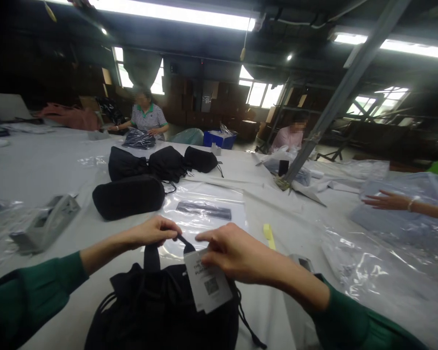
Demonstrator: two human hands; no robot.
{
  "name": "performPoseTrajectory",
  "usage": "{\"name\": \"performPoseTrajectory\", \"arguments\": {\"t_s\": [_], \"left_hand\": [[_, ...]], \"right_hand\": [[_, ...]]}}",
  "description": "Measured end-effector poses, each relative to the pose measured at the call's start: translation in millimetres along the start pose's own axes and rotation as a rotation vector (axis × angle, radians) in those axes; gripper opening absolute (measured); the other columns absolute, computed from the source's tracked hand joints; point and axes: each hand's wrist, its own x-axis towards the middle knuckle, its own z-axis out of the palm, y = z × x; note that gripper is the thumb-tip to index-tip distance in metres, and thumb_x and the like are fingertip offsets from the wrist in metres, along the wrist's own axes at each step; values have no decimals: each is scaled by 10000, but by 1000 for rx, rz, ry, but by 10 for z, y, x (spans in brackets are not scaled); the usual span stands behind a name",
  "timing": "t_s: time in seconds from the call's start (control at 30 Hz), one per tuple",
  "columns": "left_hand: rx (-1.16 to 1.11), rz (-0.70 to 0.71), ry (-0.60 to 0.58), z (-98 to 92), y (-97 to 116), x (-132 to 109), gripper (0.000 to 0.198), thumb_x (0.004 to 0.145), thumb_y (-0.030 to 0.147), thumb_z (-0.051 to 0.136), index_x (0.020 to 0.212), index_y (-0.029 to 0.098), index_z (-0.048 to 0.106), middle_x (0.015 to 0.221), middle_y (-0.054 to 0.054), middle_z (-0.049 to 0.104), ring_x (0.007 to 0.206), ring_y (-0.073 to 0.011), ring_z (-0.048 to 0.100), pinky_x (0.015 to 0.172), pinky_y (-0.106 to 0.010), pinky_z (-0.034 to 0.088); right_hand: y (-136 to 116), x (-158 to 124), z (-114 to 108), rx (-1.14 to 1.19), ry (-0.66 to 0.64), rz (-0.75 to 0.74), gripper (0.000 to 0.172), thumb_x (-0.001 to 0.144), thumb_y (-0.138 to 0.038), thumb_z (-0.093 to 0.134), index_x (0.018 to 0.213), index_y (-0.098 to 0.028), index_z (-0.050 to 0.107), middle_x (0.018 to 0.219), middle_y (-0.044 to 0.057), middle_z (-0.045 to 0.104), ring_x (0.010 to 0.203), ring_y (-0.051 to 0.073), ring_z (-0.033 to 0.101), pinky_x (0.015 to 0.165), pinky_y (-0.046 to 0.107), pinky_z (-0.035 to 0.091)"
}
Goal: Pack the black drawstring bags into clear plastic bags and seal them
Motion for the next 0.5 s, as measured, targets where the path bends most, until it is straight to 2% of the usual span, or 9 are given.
{"name": "performPoseTrajectory", "arguments": {"t_s": [0.1, 0.17, 0.27, 0.3, 0.37, 0.43, 0.5], "left_hand": [[1, -67, -163, 74, -182, 107, 322, 709, 368, 748, 924, 128, 752, 672, -10, 643, 528, -90, 495, 517, -211, 394], [1, -102, -266, 123, -276, 171, 338, 681, 384, 777, 919, 144, 766, 652, -9, 654, 561, -110, 529, 556, -223, 427], [-7, -142, -351, 153, -373, 242, 379, 696, 433, 766, 952, 154, 766, 658, -12, 669, 593, -129, 558, 597, -241, 454], [-25, -144, -359, 153, -400, 257, 384, 713, 441, 755, 969, 155, 762, 679, -16, 677, 609, -131, 567, 615, -245, 460], [-95, -139, -358, 153, -455, 278, 370, 735, 431, 745, 977, 152, 758, 731, -25, 695, 649, -133, 582, 661, -249, 467], [-190, -144, -340, 179, -523, 294, 340, 733, 413, 754, 946, 148, 760, 788, -32, 707, 695, -132, 589, 694, -241, 461], [-269, -175, -322, 252, -611, 320, 323, 709, 408, 772, 904, 151, 762, 792, -23, 704, 701, -128, 582, 680, -226, 446]], "right_hand": [[-35, 166, -173, 28, -285, -14, 291, 850, -177, 592, 1109, -141, 720, 730, 1, 679, 612, 108, 578, 555, 189, 431], [-5, 288, -258, -28, -327, 13, 309, 835, -153, 607, 1126, -142, 709, 698, -7, 673, 581, 105, 572, 536, 190, 412], [120, 442, -331, -405, -171, -48, 198, 757, -60, 646, 911, -138, 745, 582, -2, 636, 505, 115, 536, 517, 226, 363], [169, 477, -336, -553, -108, -114, 159, 745, -31, 640, 806, -144, 733, 529, -3, 605, 476, 117, 515, 526, 245, 355], [265, 524, -311, -793, -39, -302, 192, 780, -13, 599, 688, -160, 679, 465, -5, 555, 439, 124, 485, 569, 284, 366], [371, 563, -238, -912, 3, -496, 243, 861, -27, 520, 711, -159, 658, 511, 16, 590, 477, 140, 520, 638, 317, 393], [524, 618, -107, -881, 76, -631, 267, 935, -65, 440, 816, -147, 665, 691, 72, 685, 628, 165, 613, 722, 336, 417]]}}
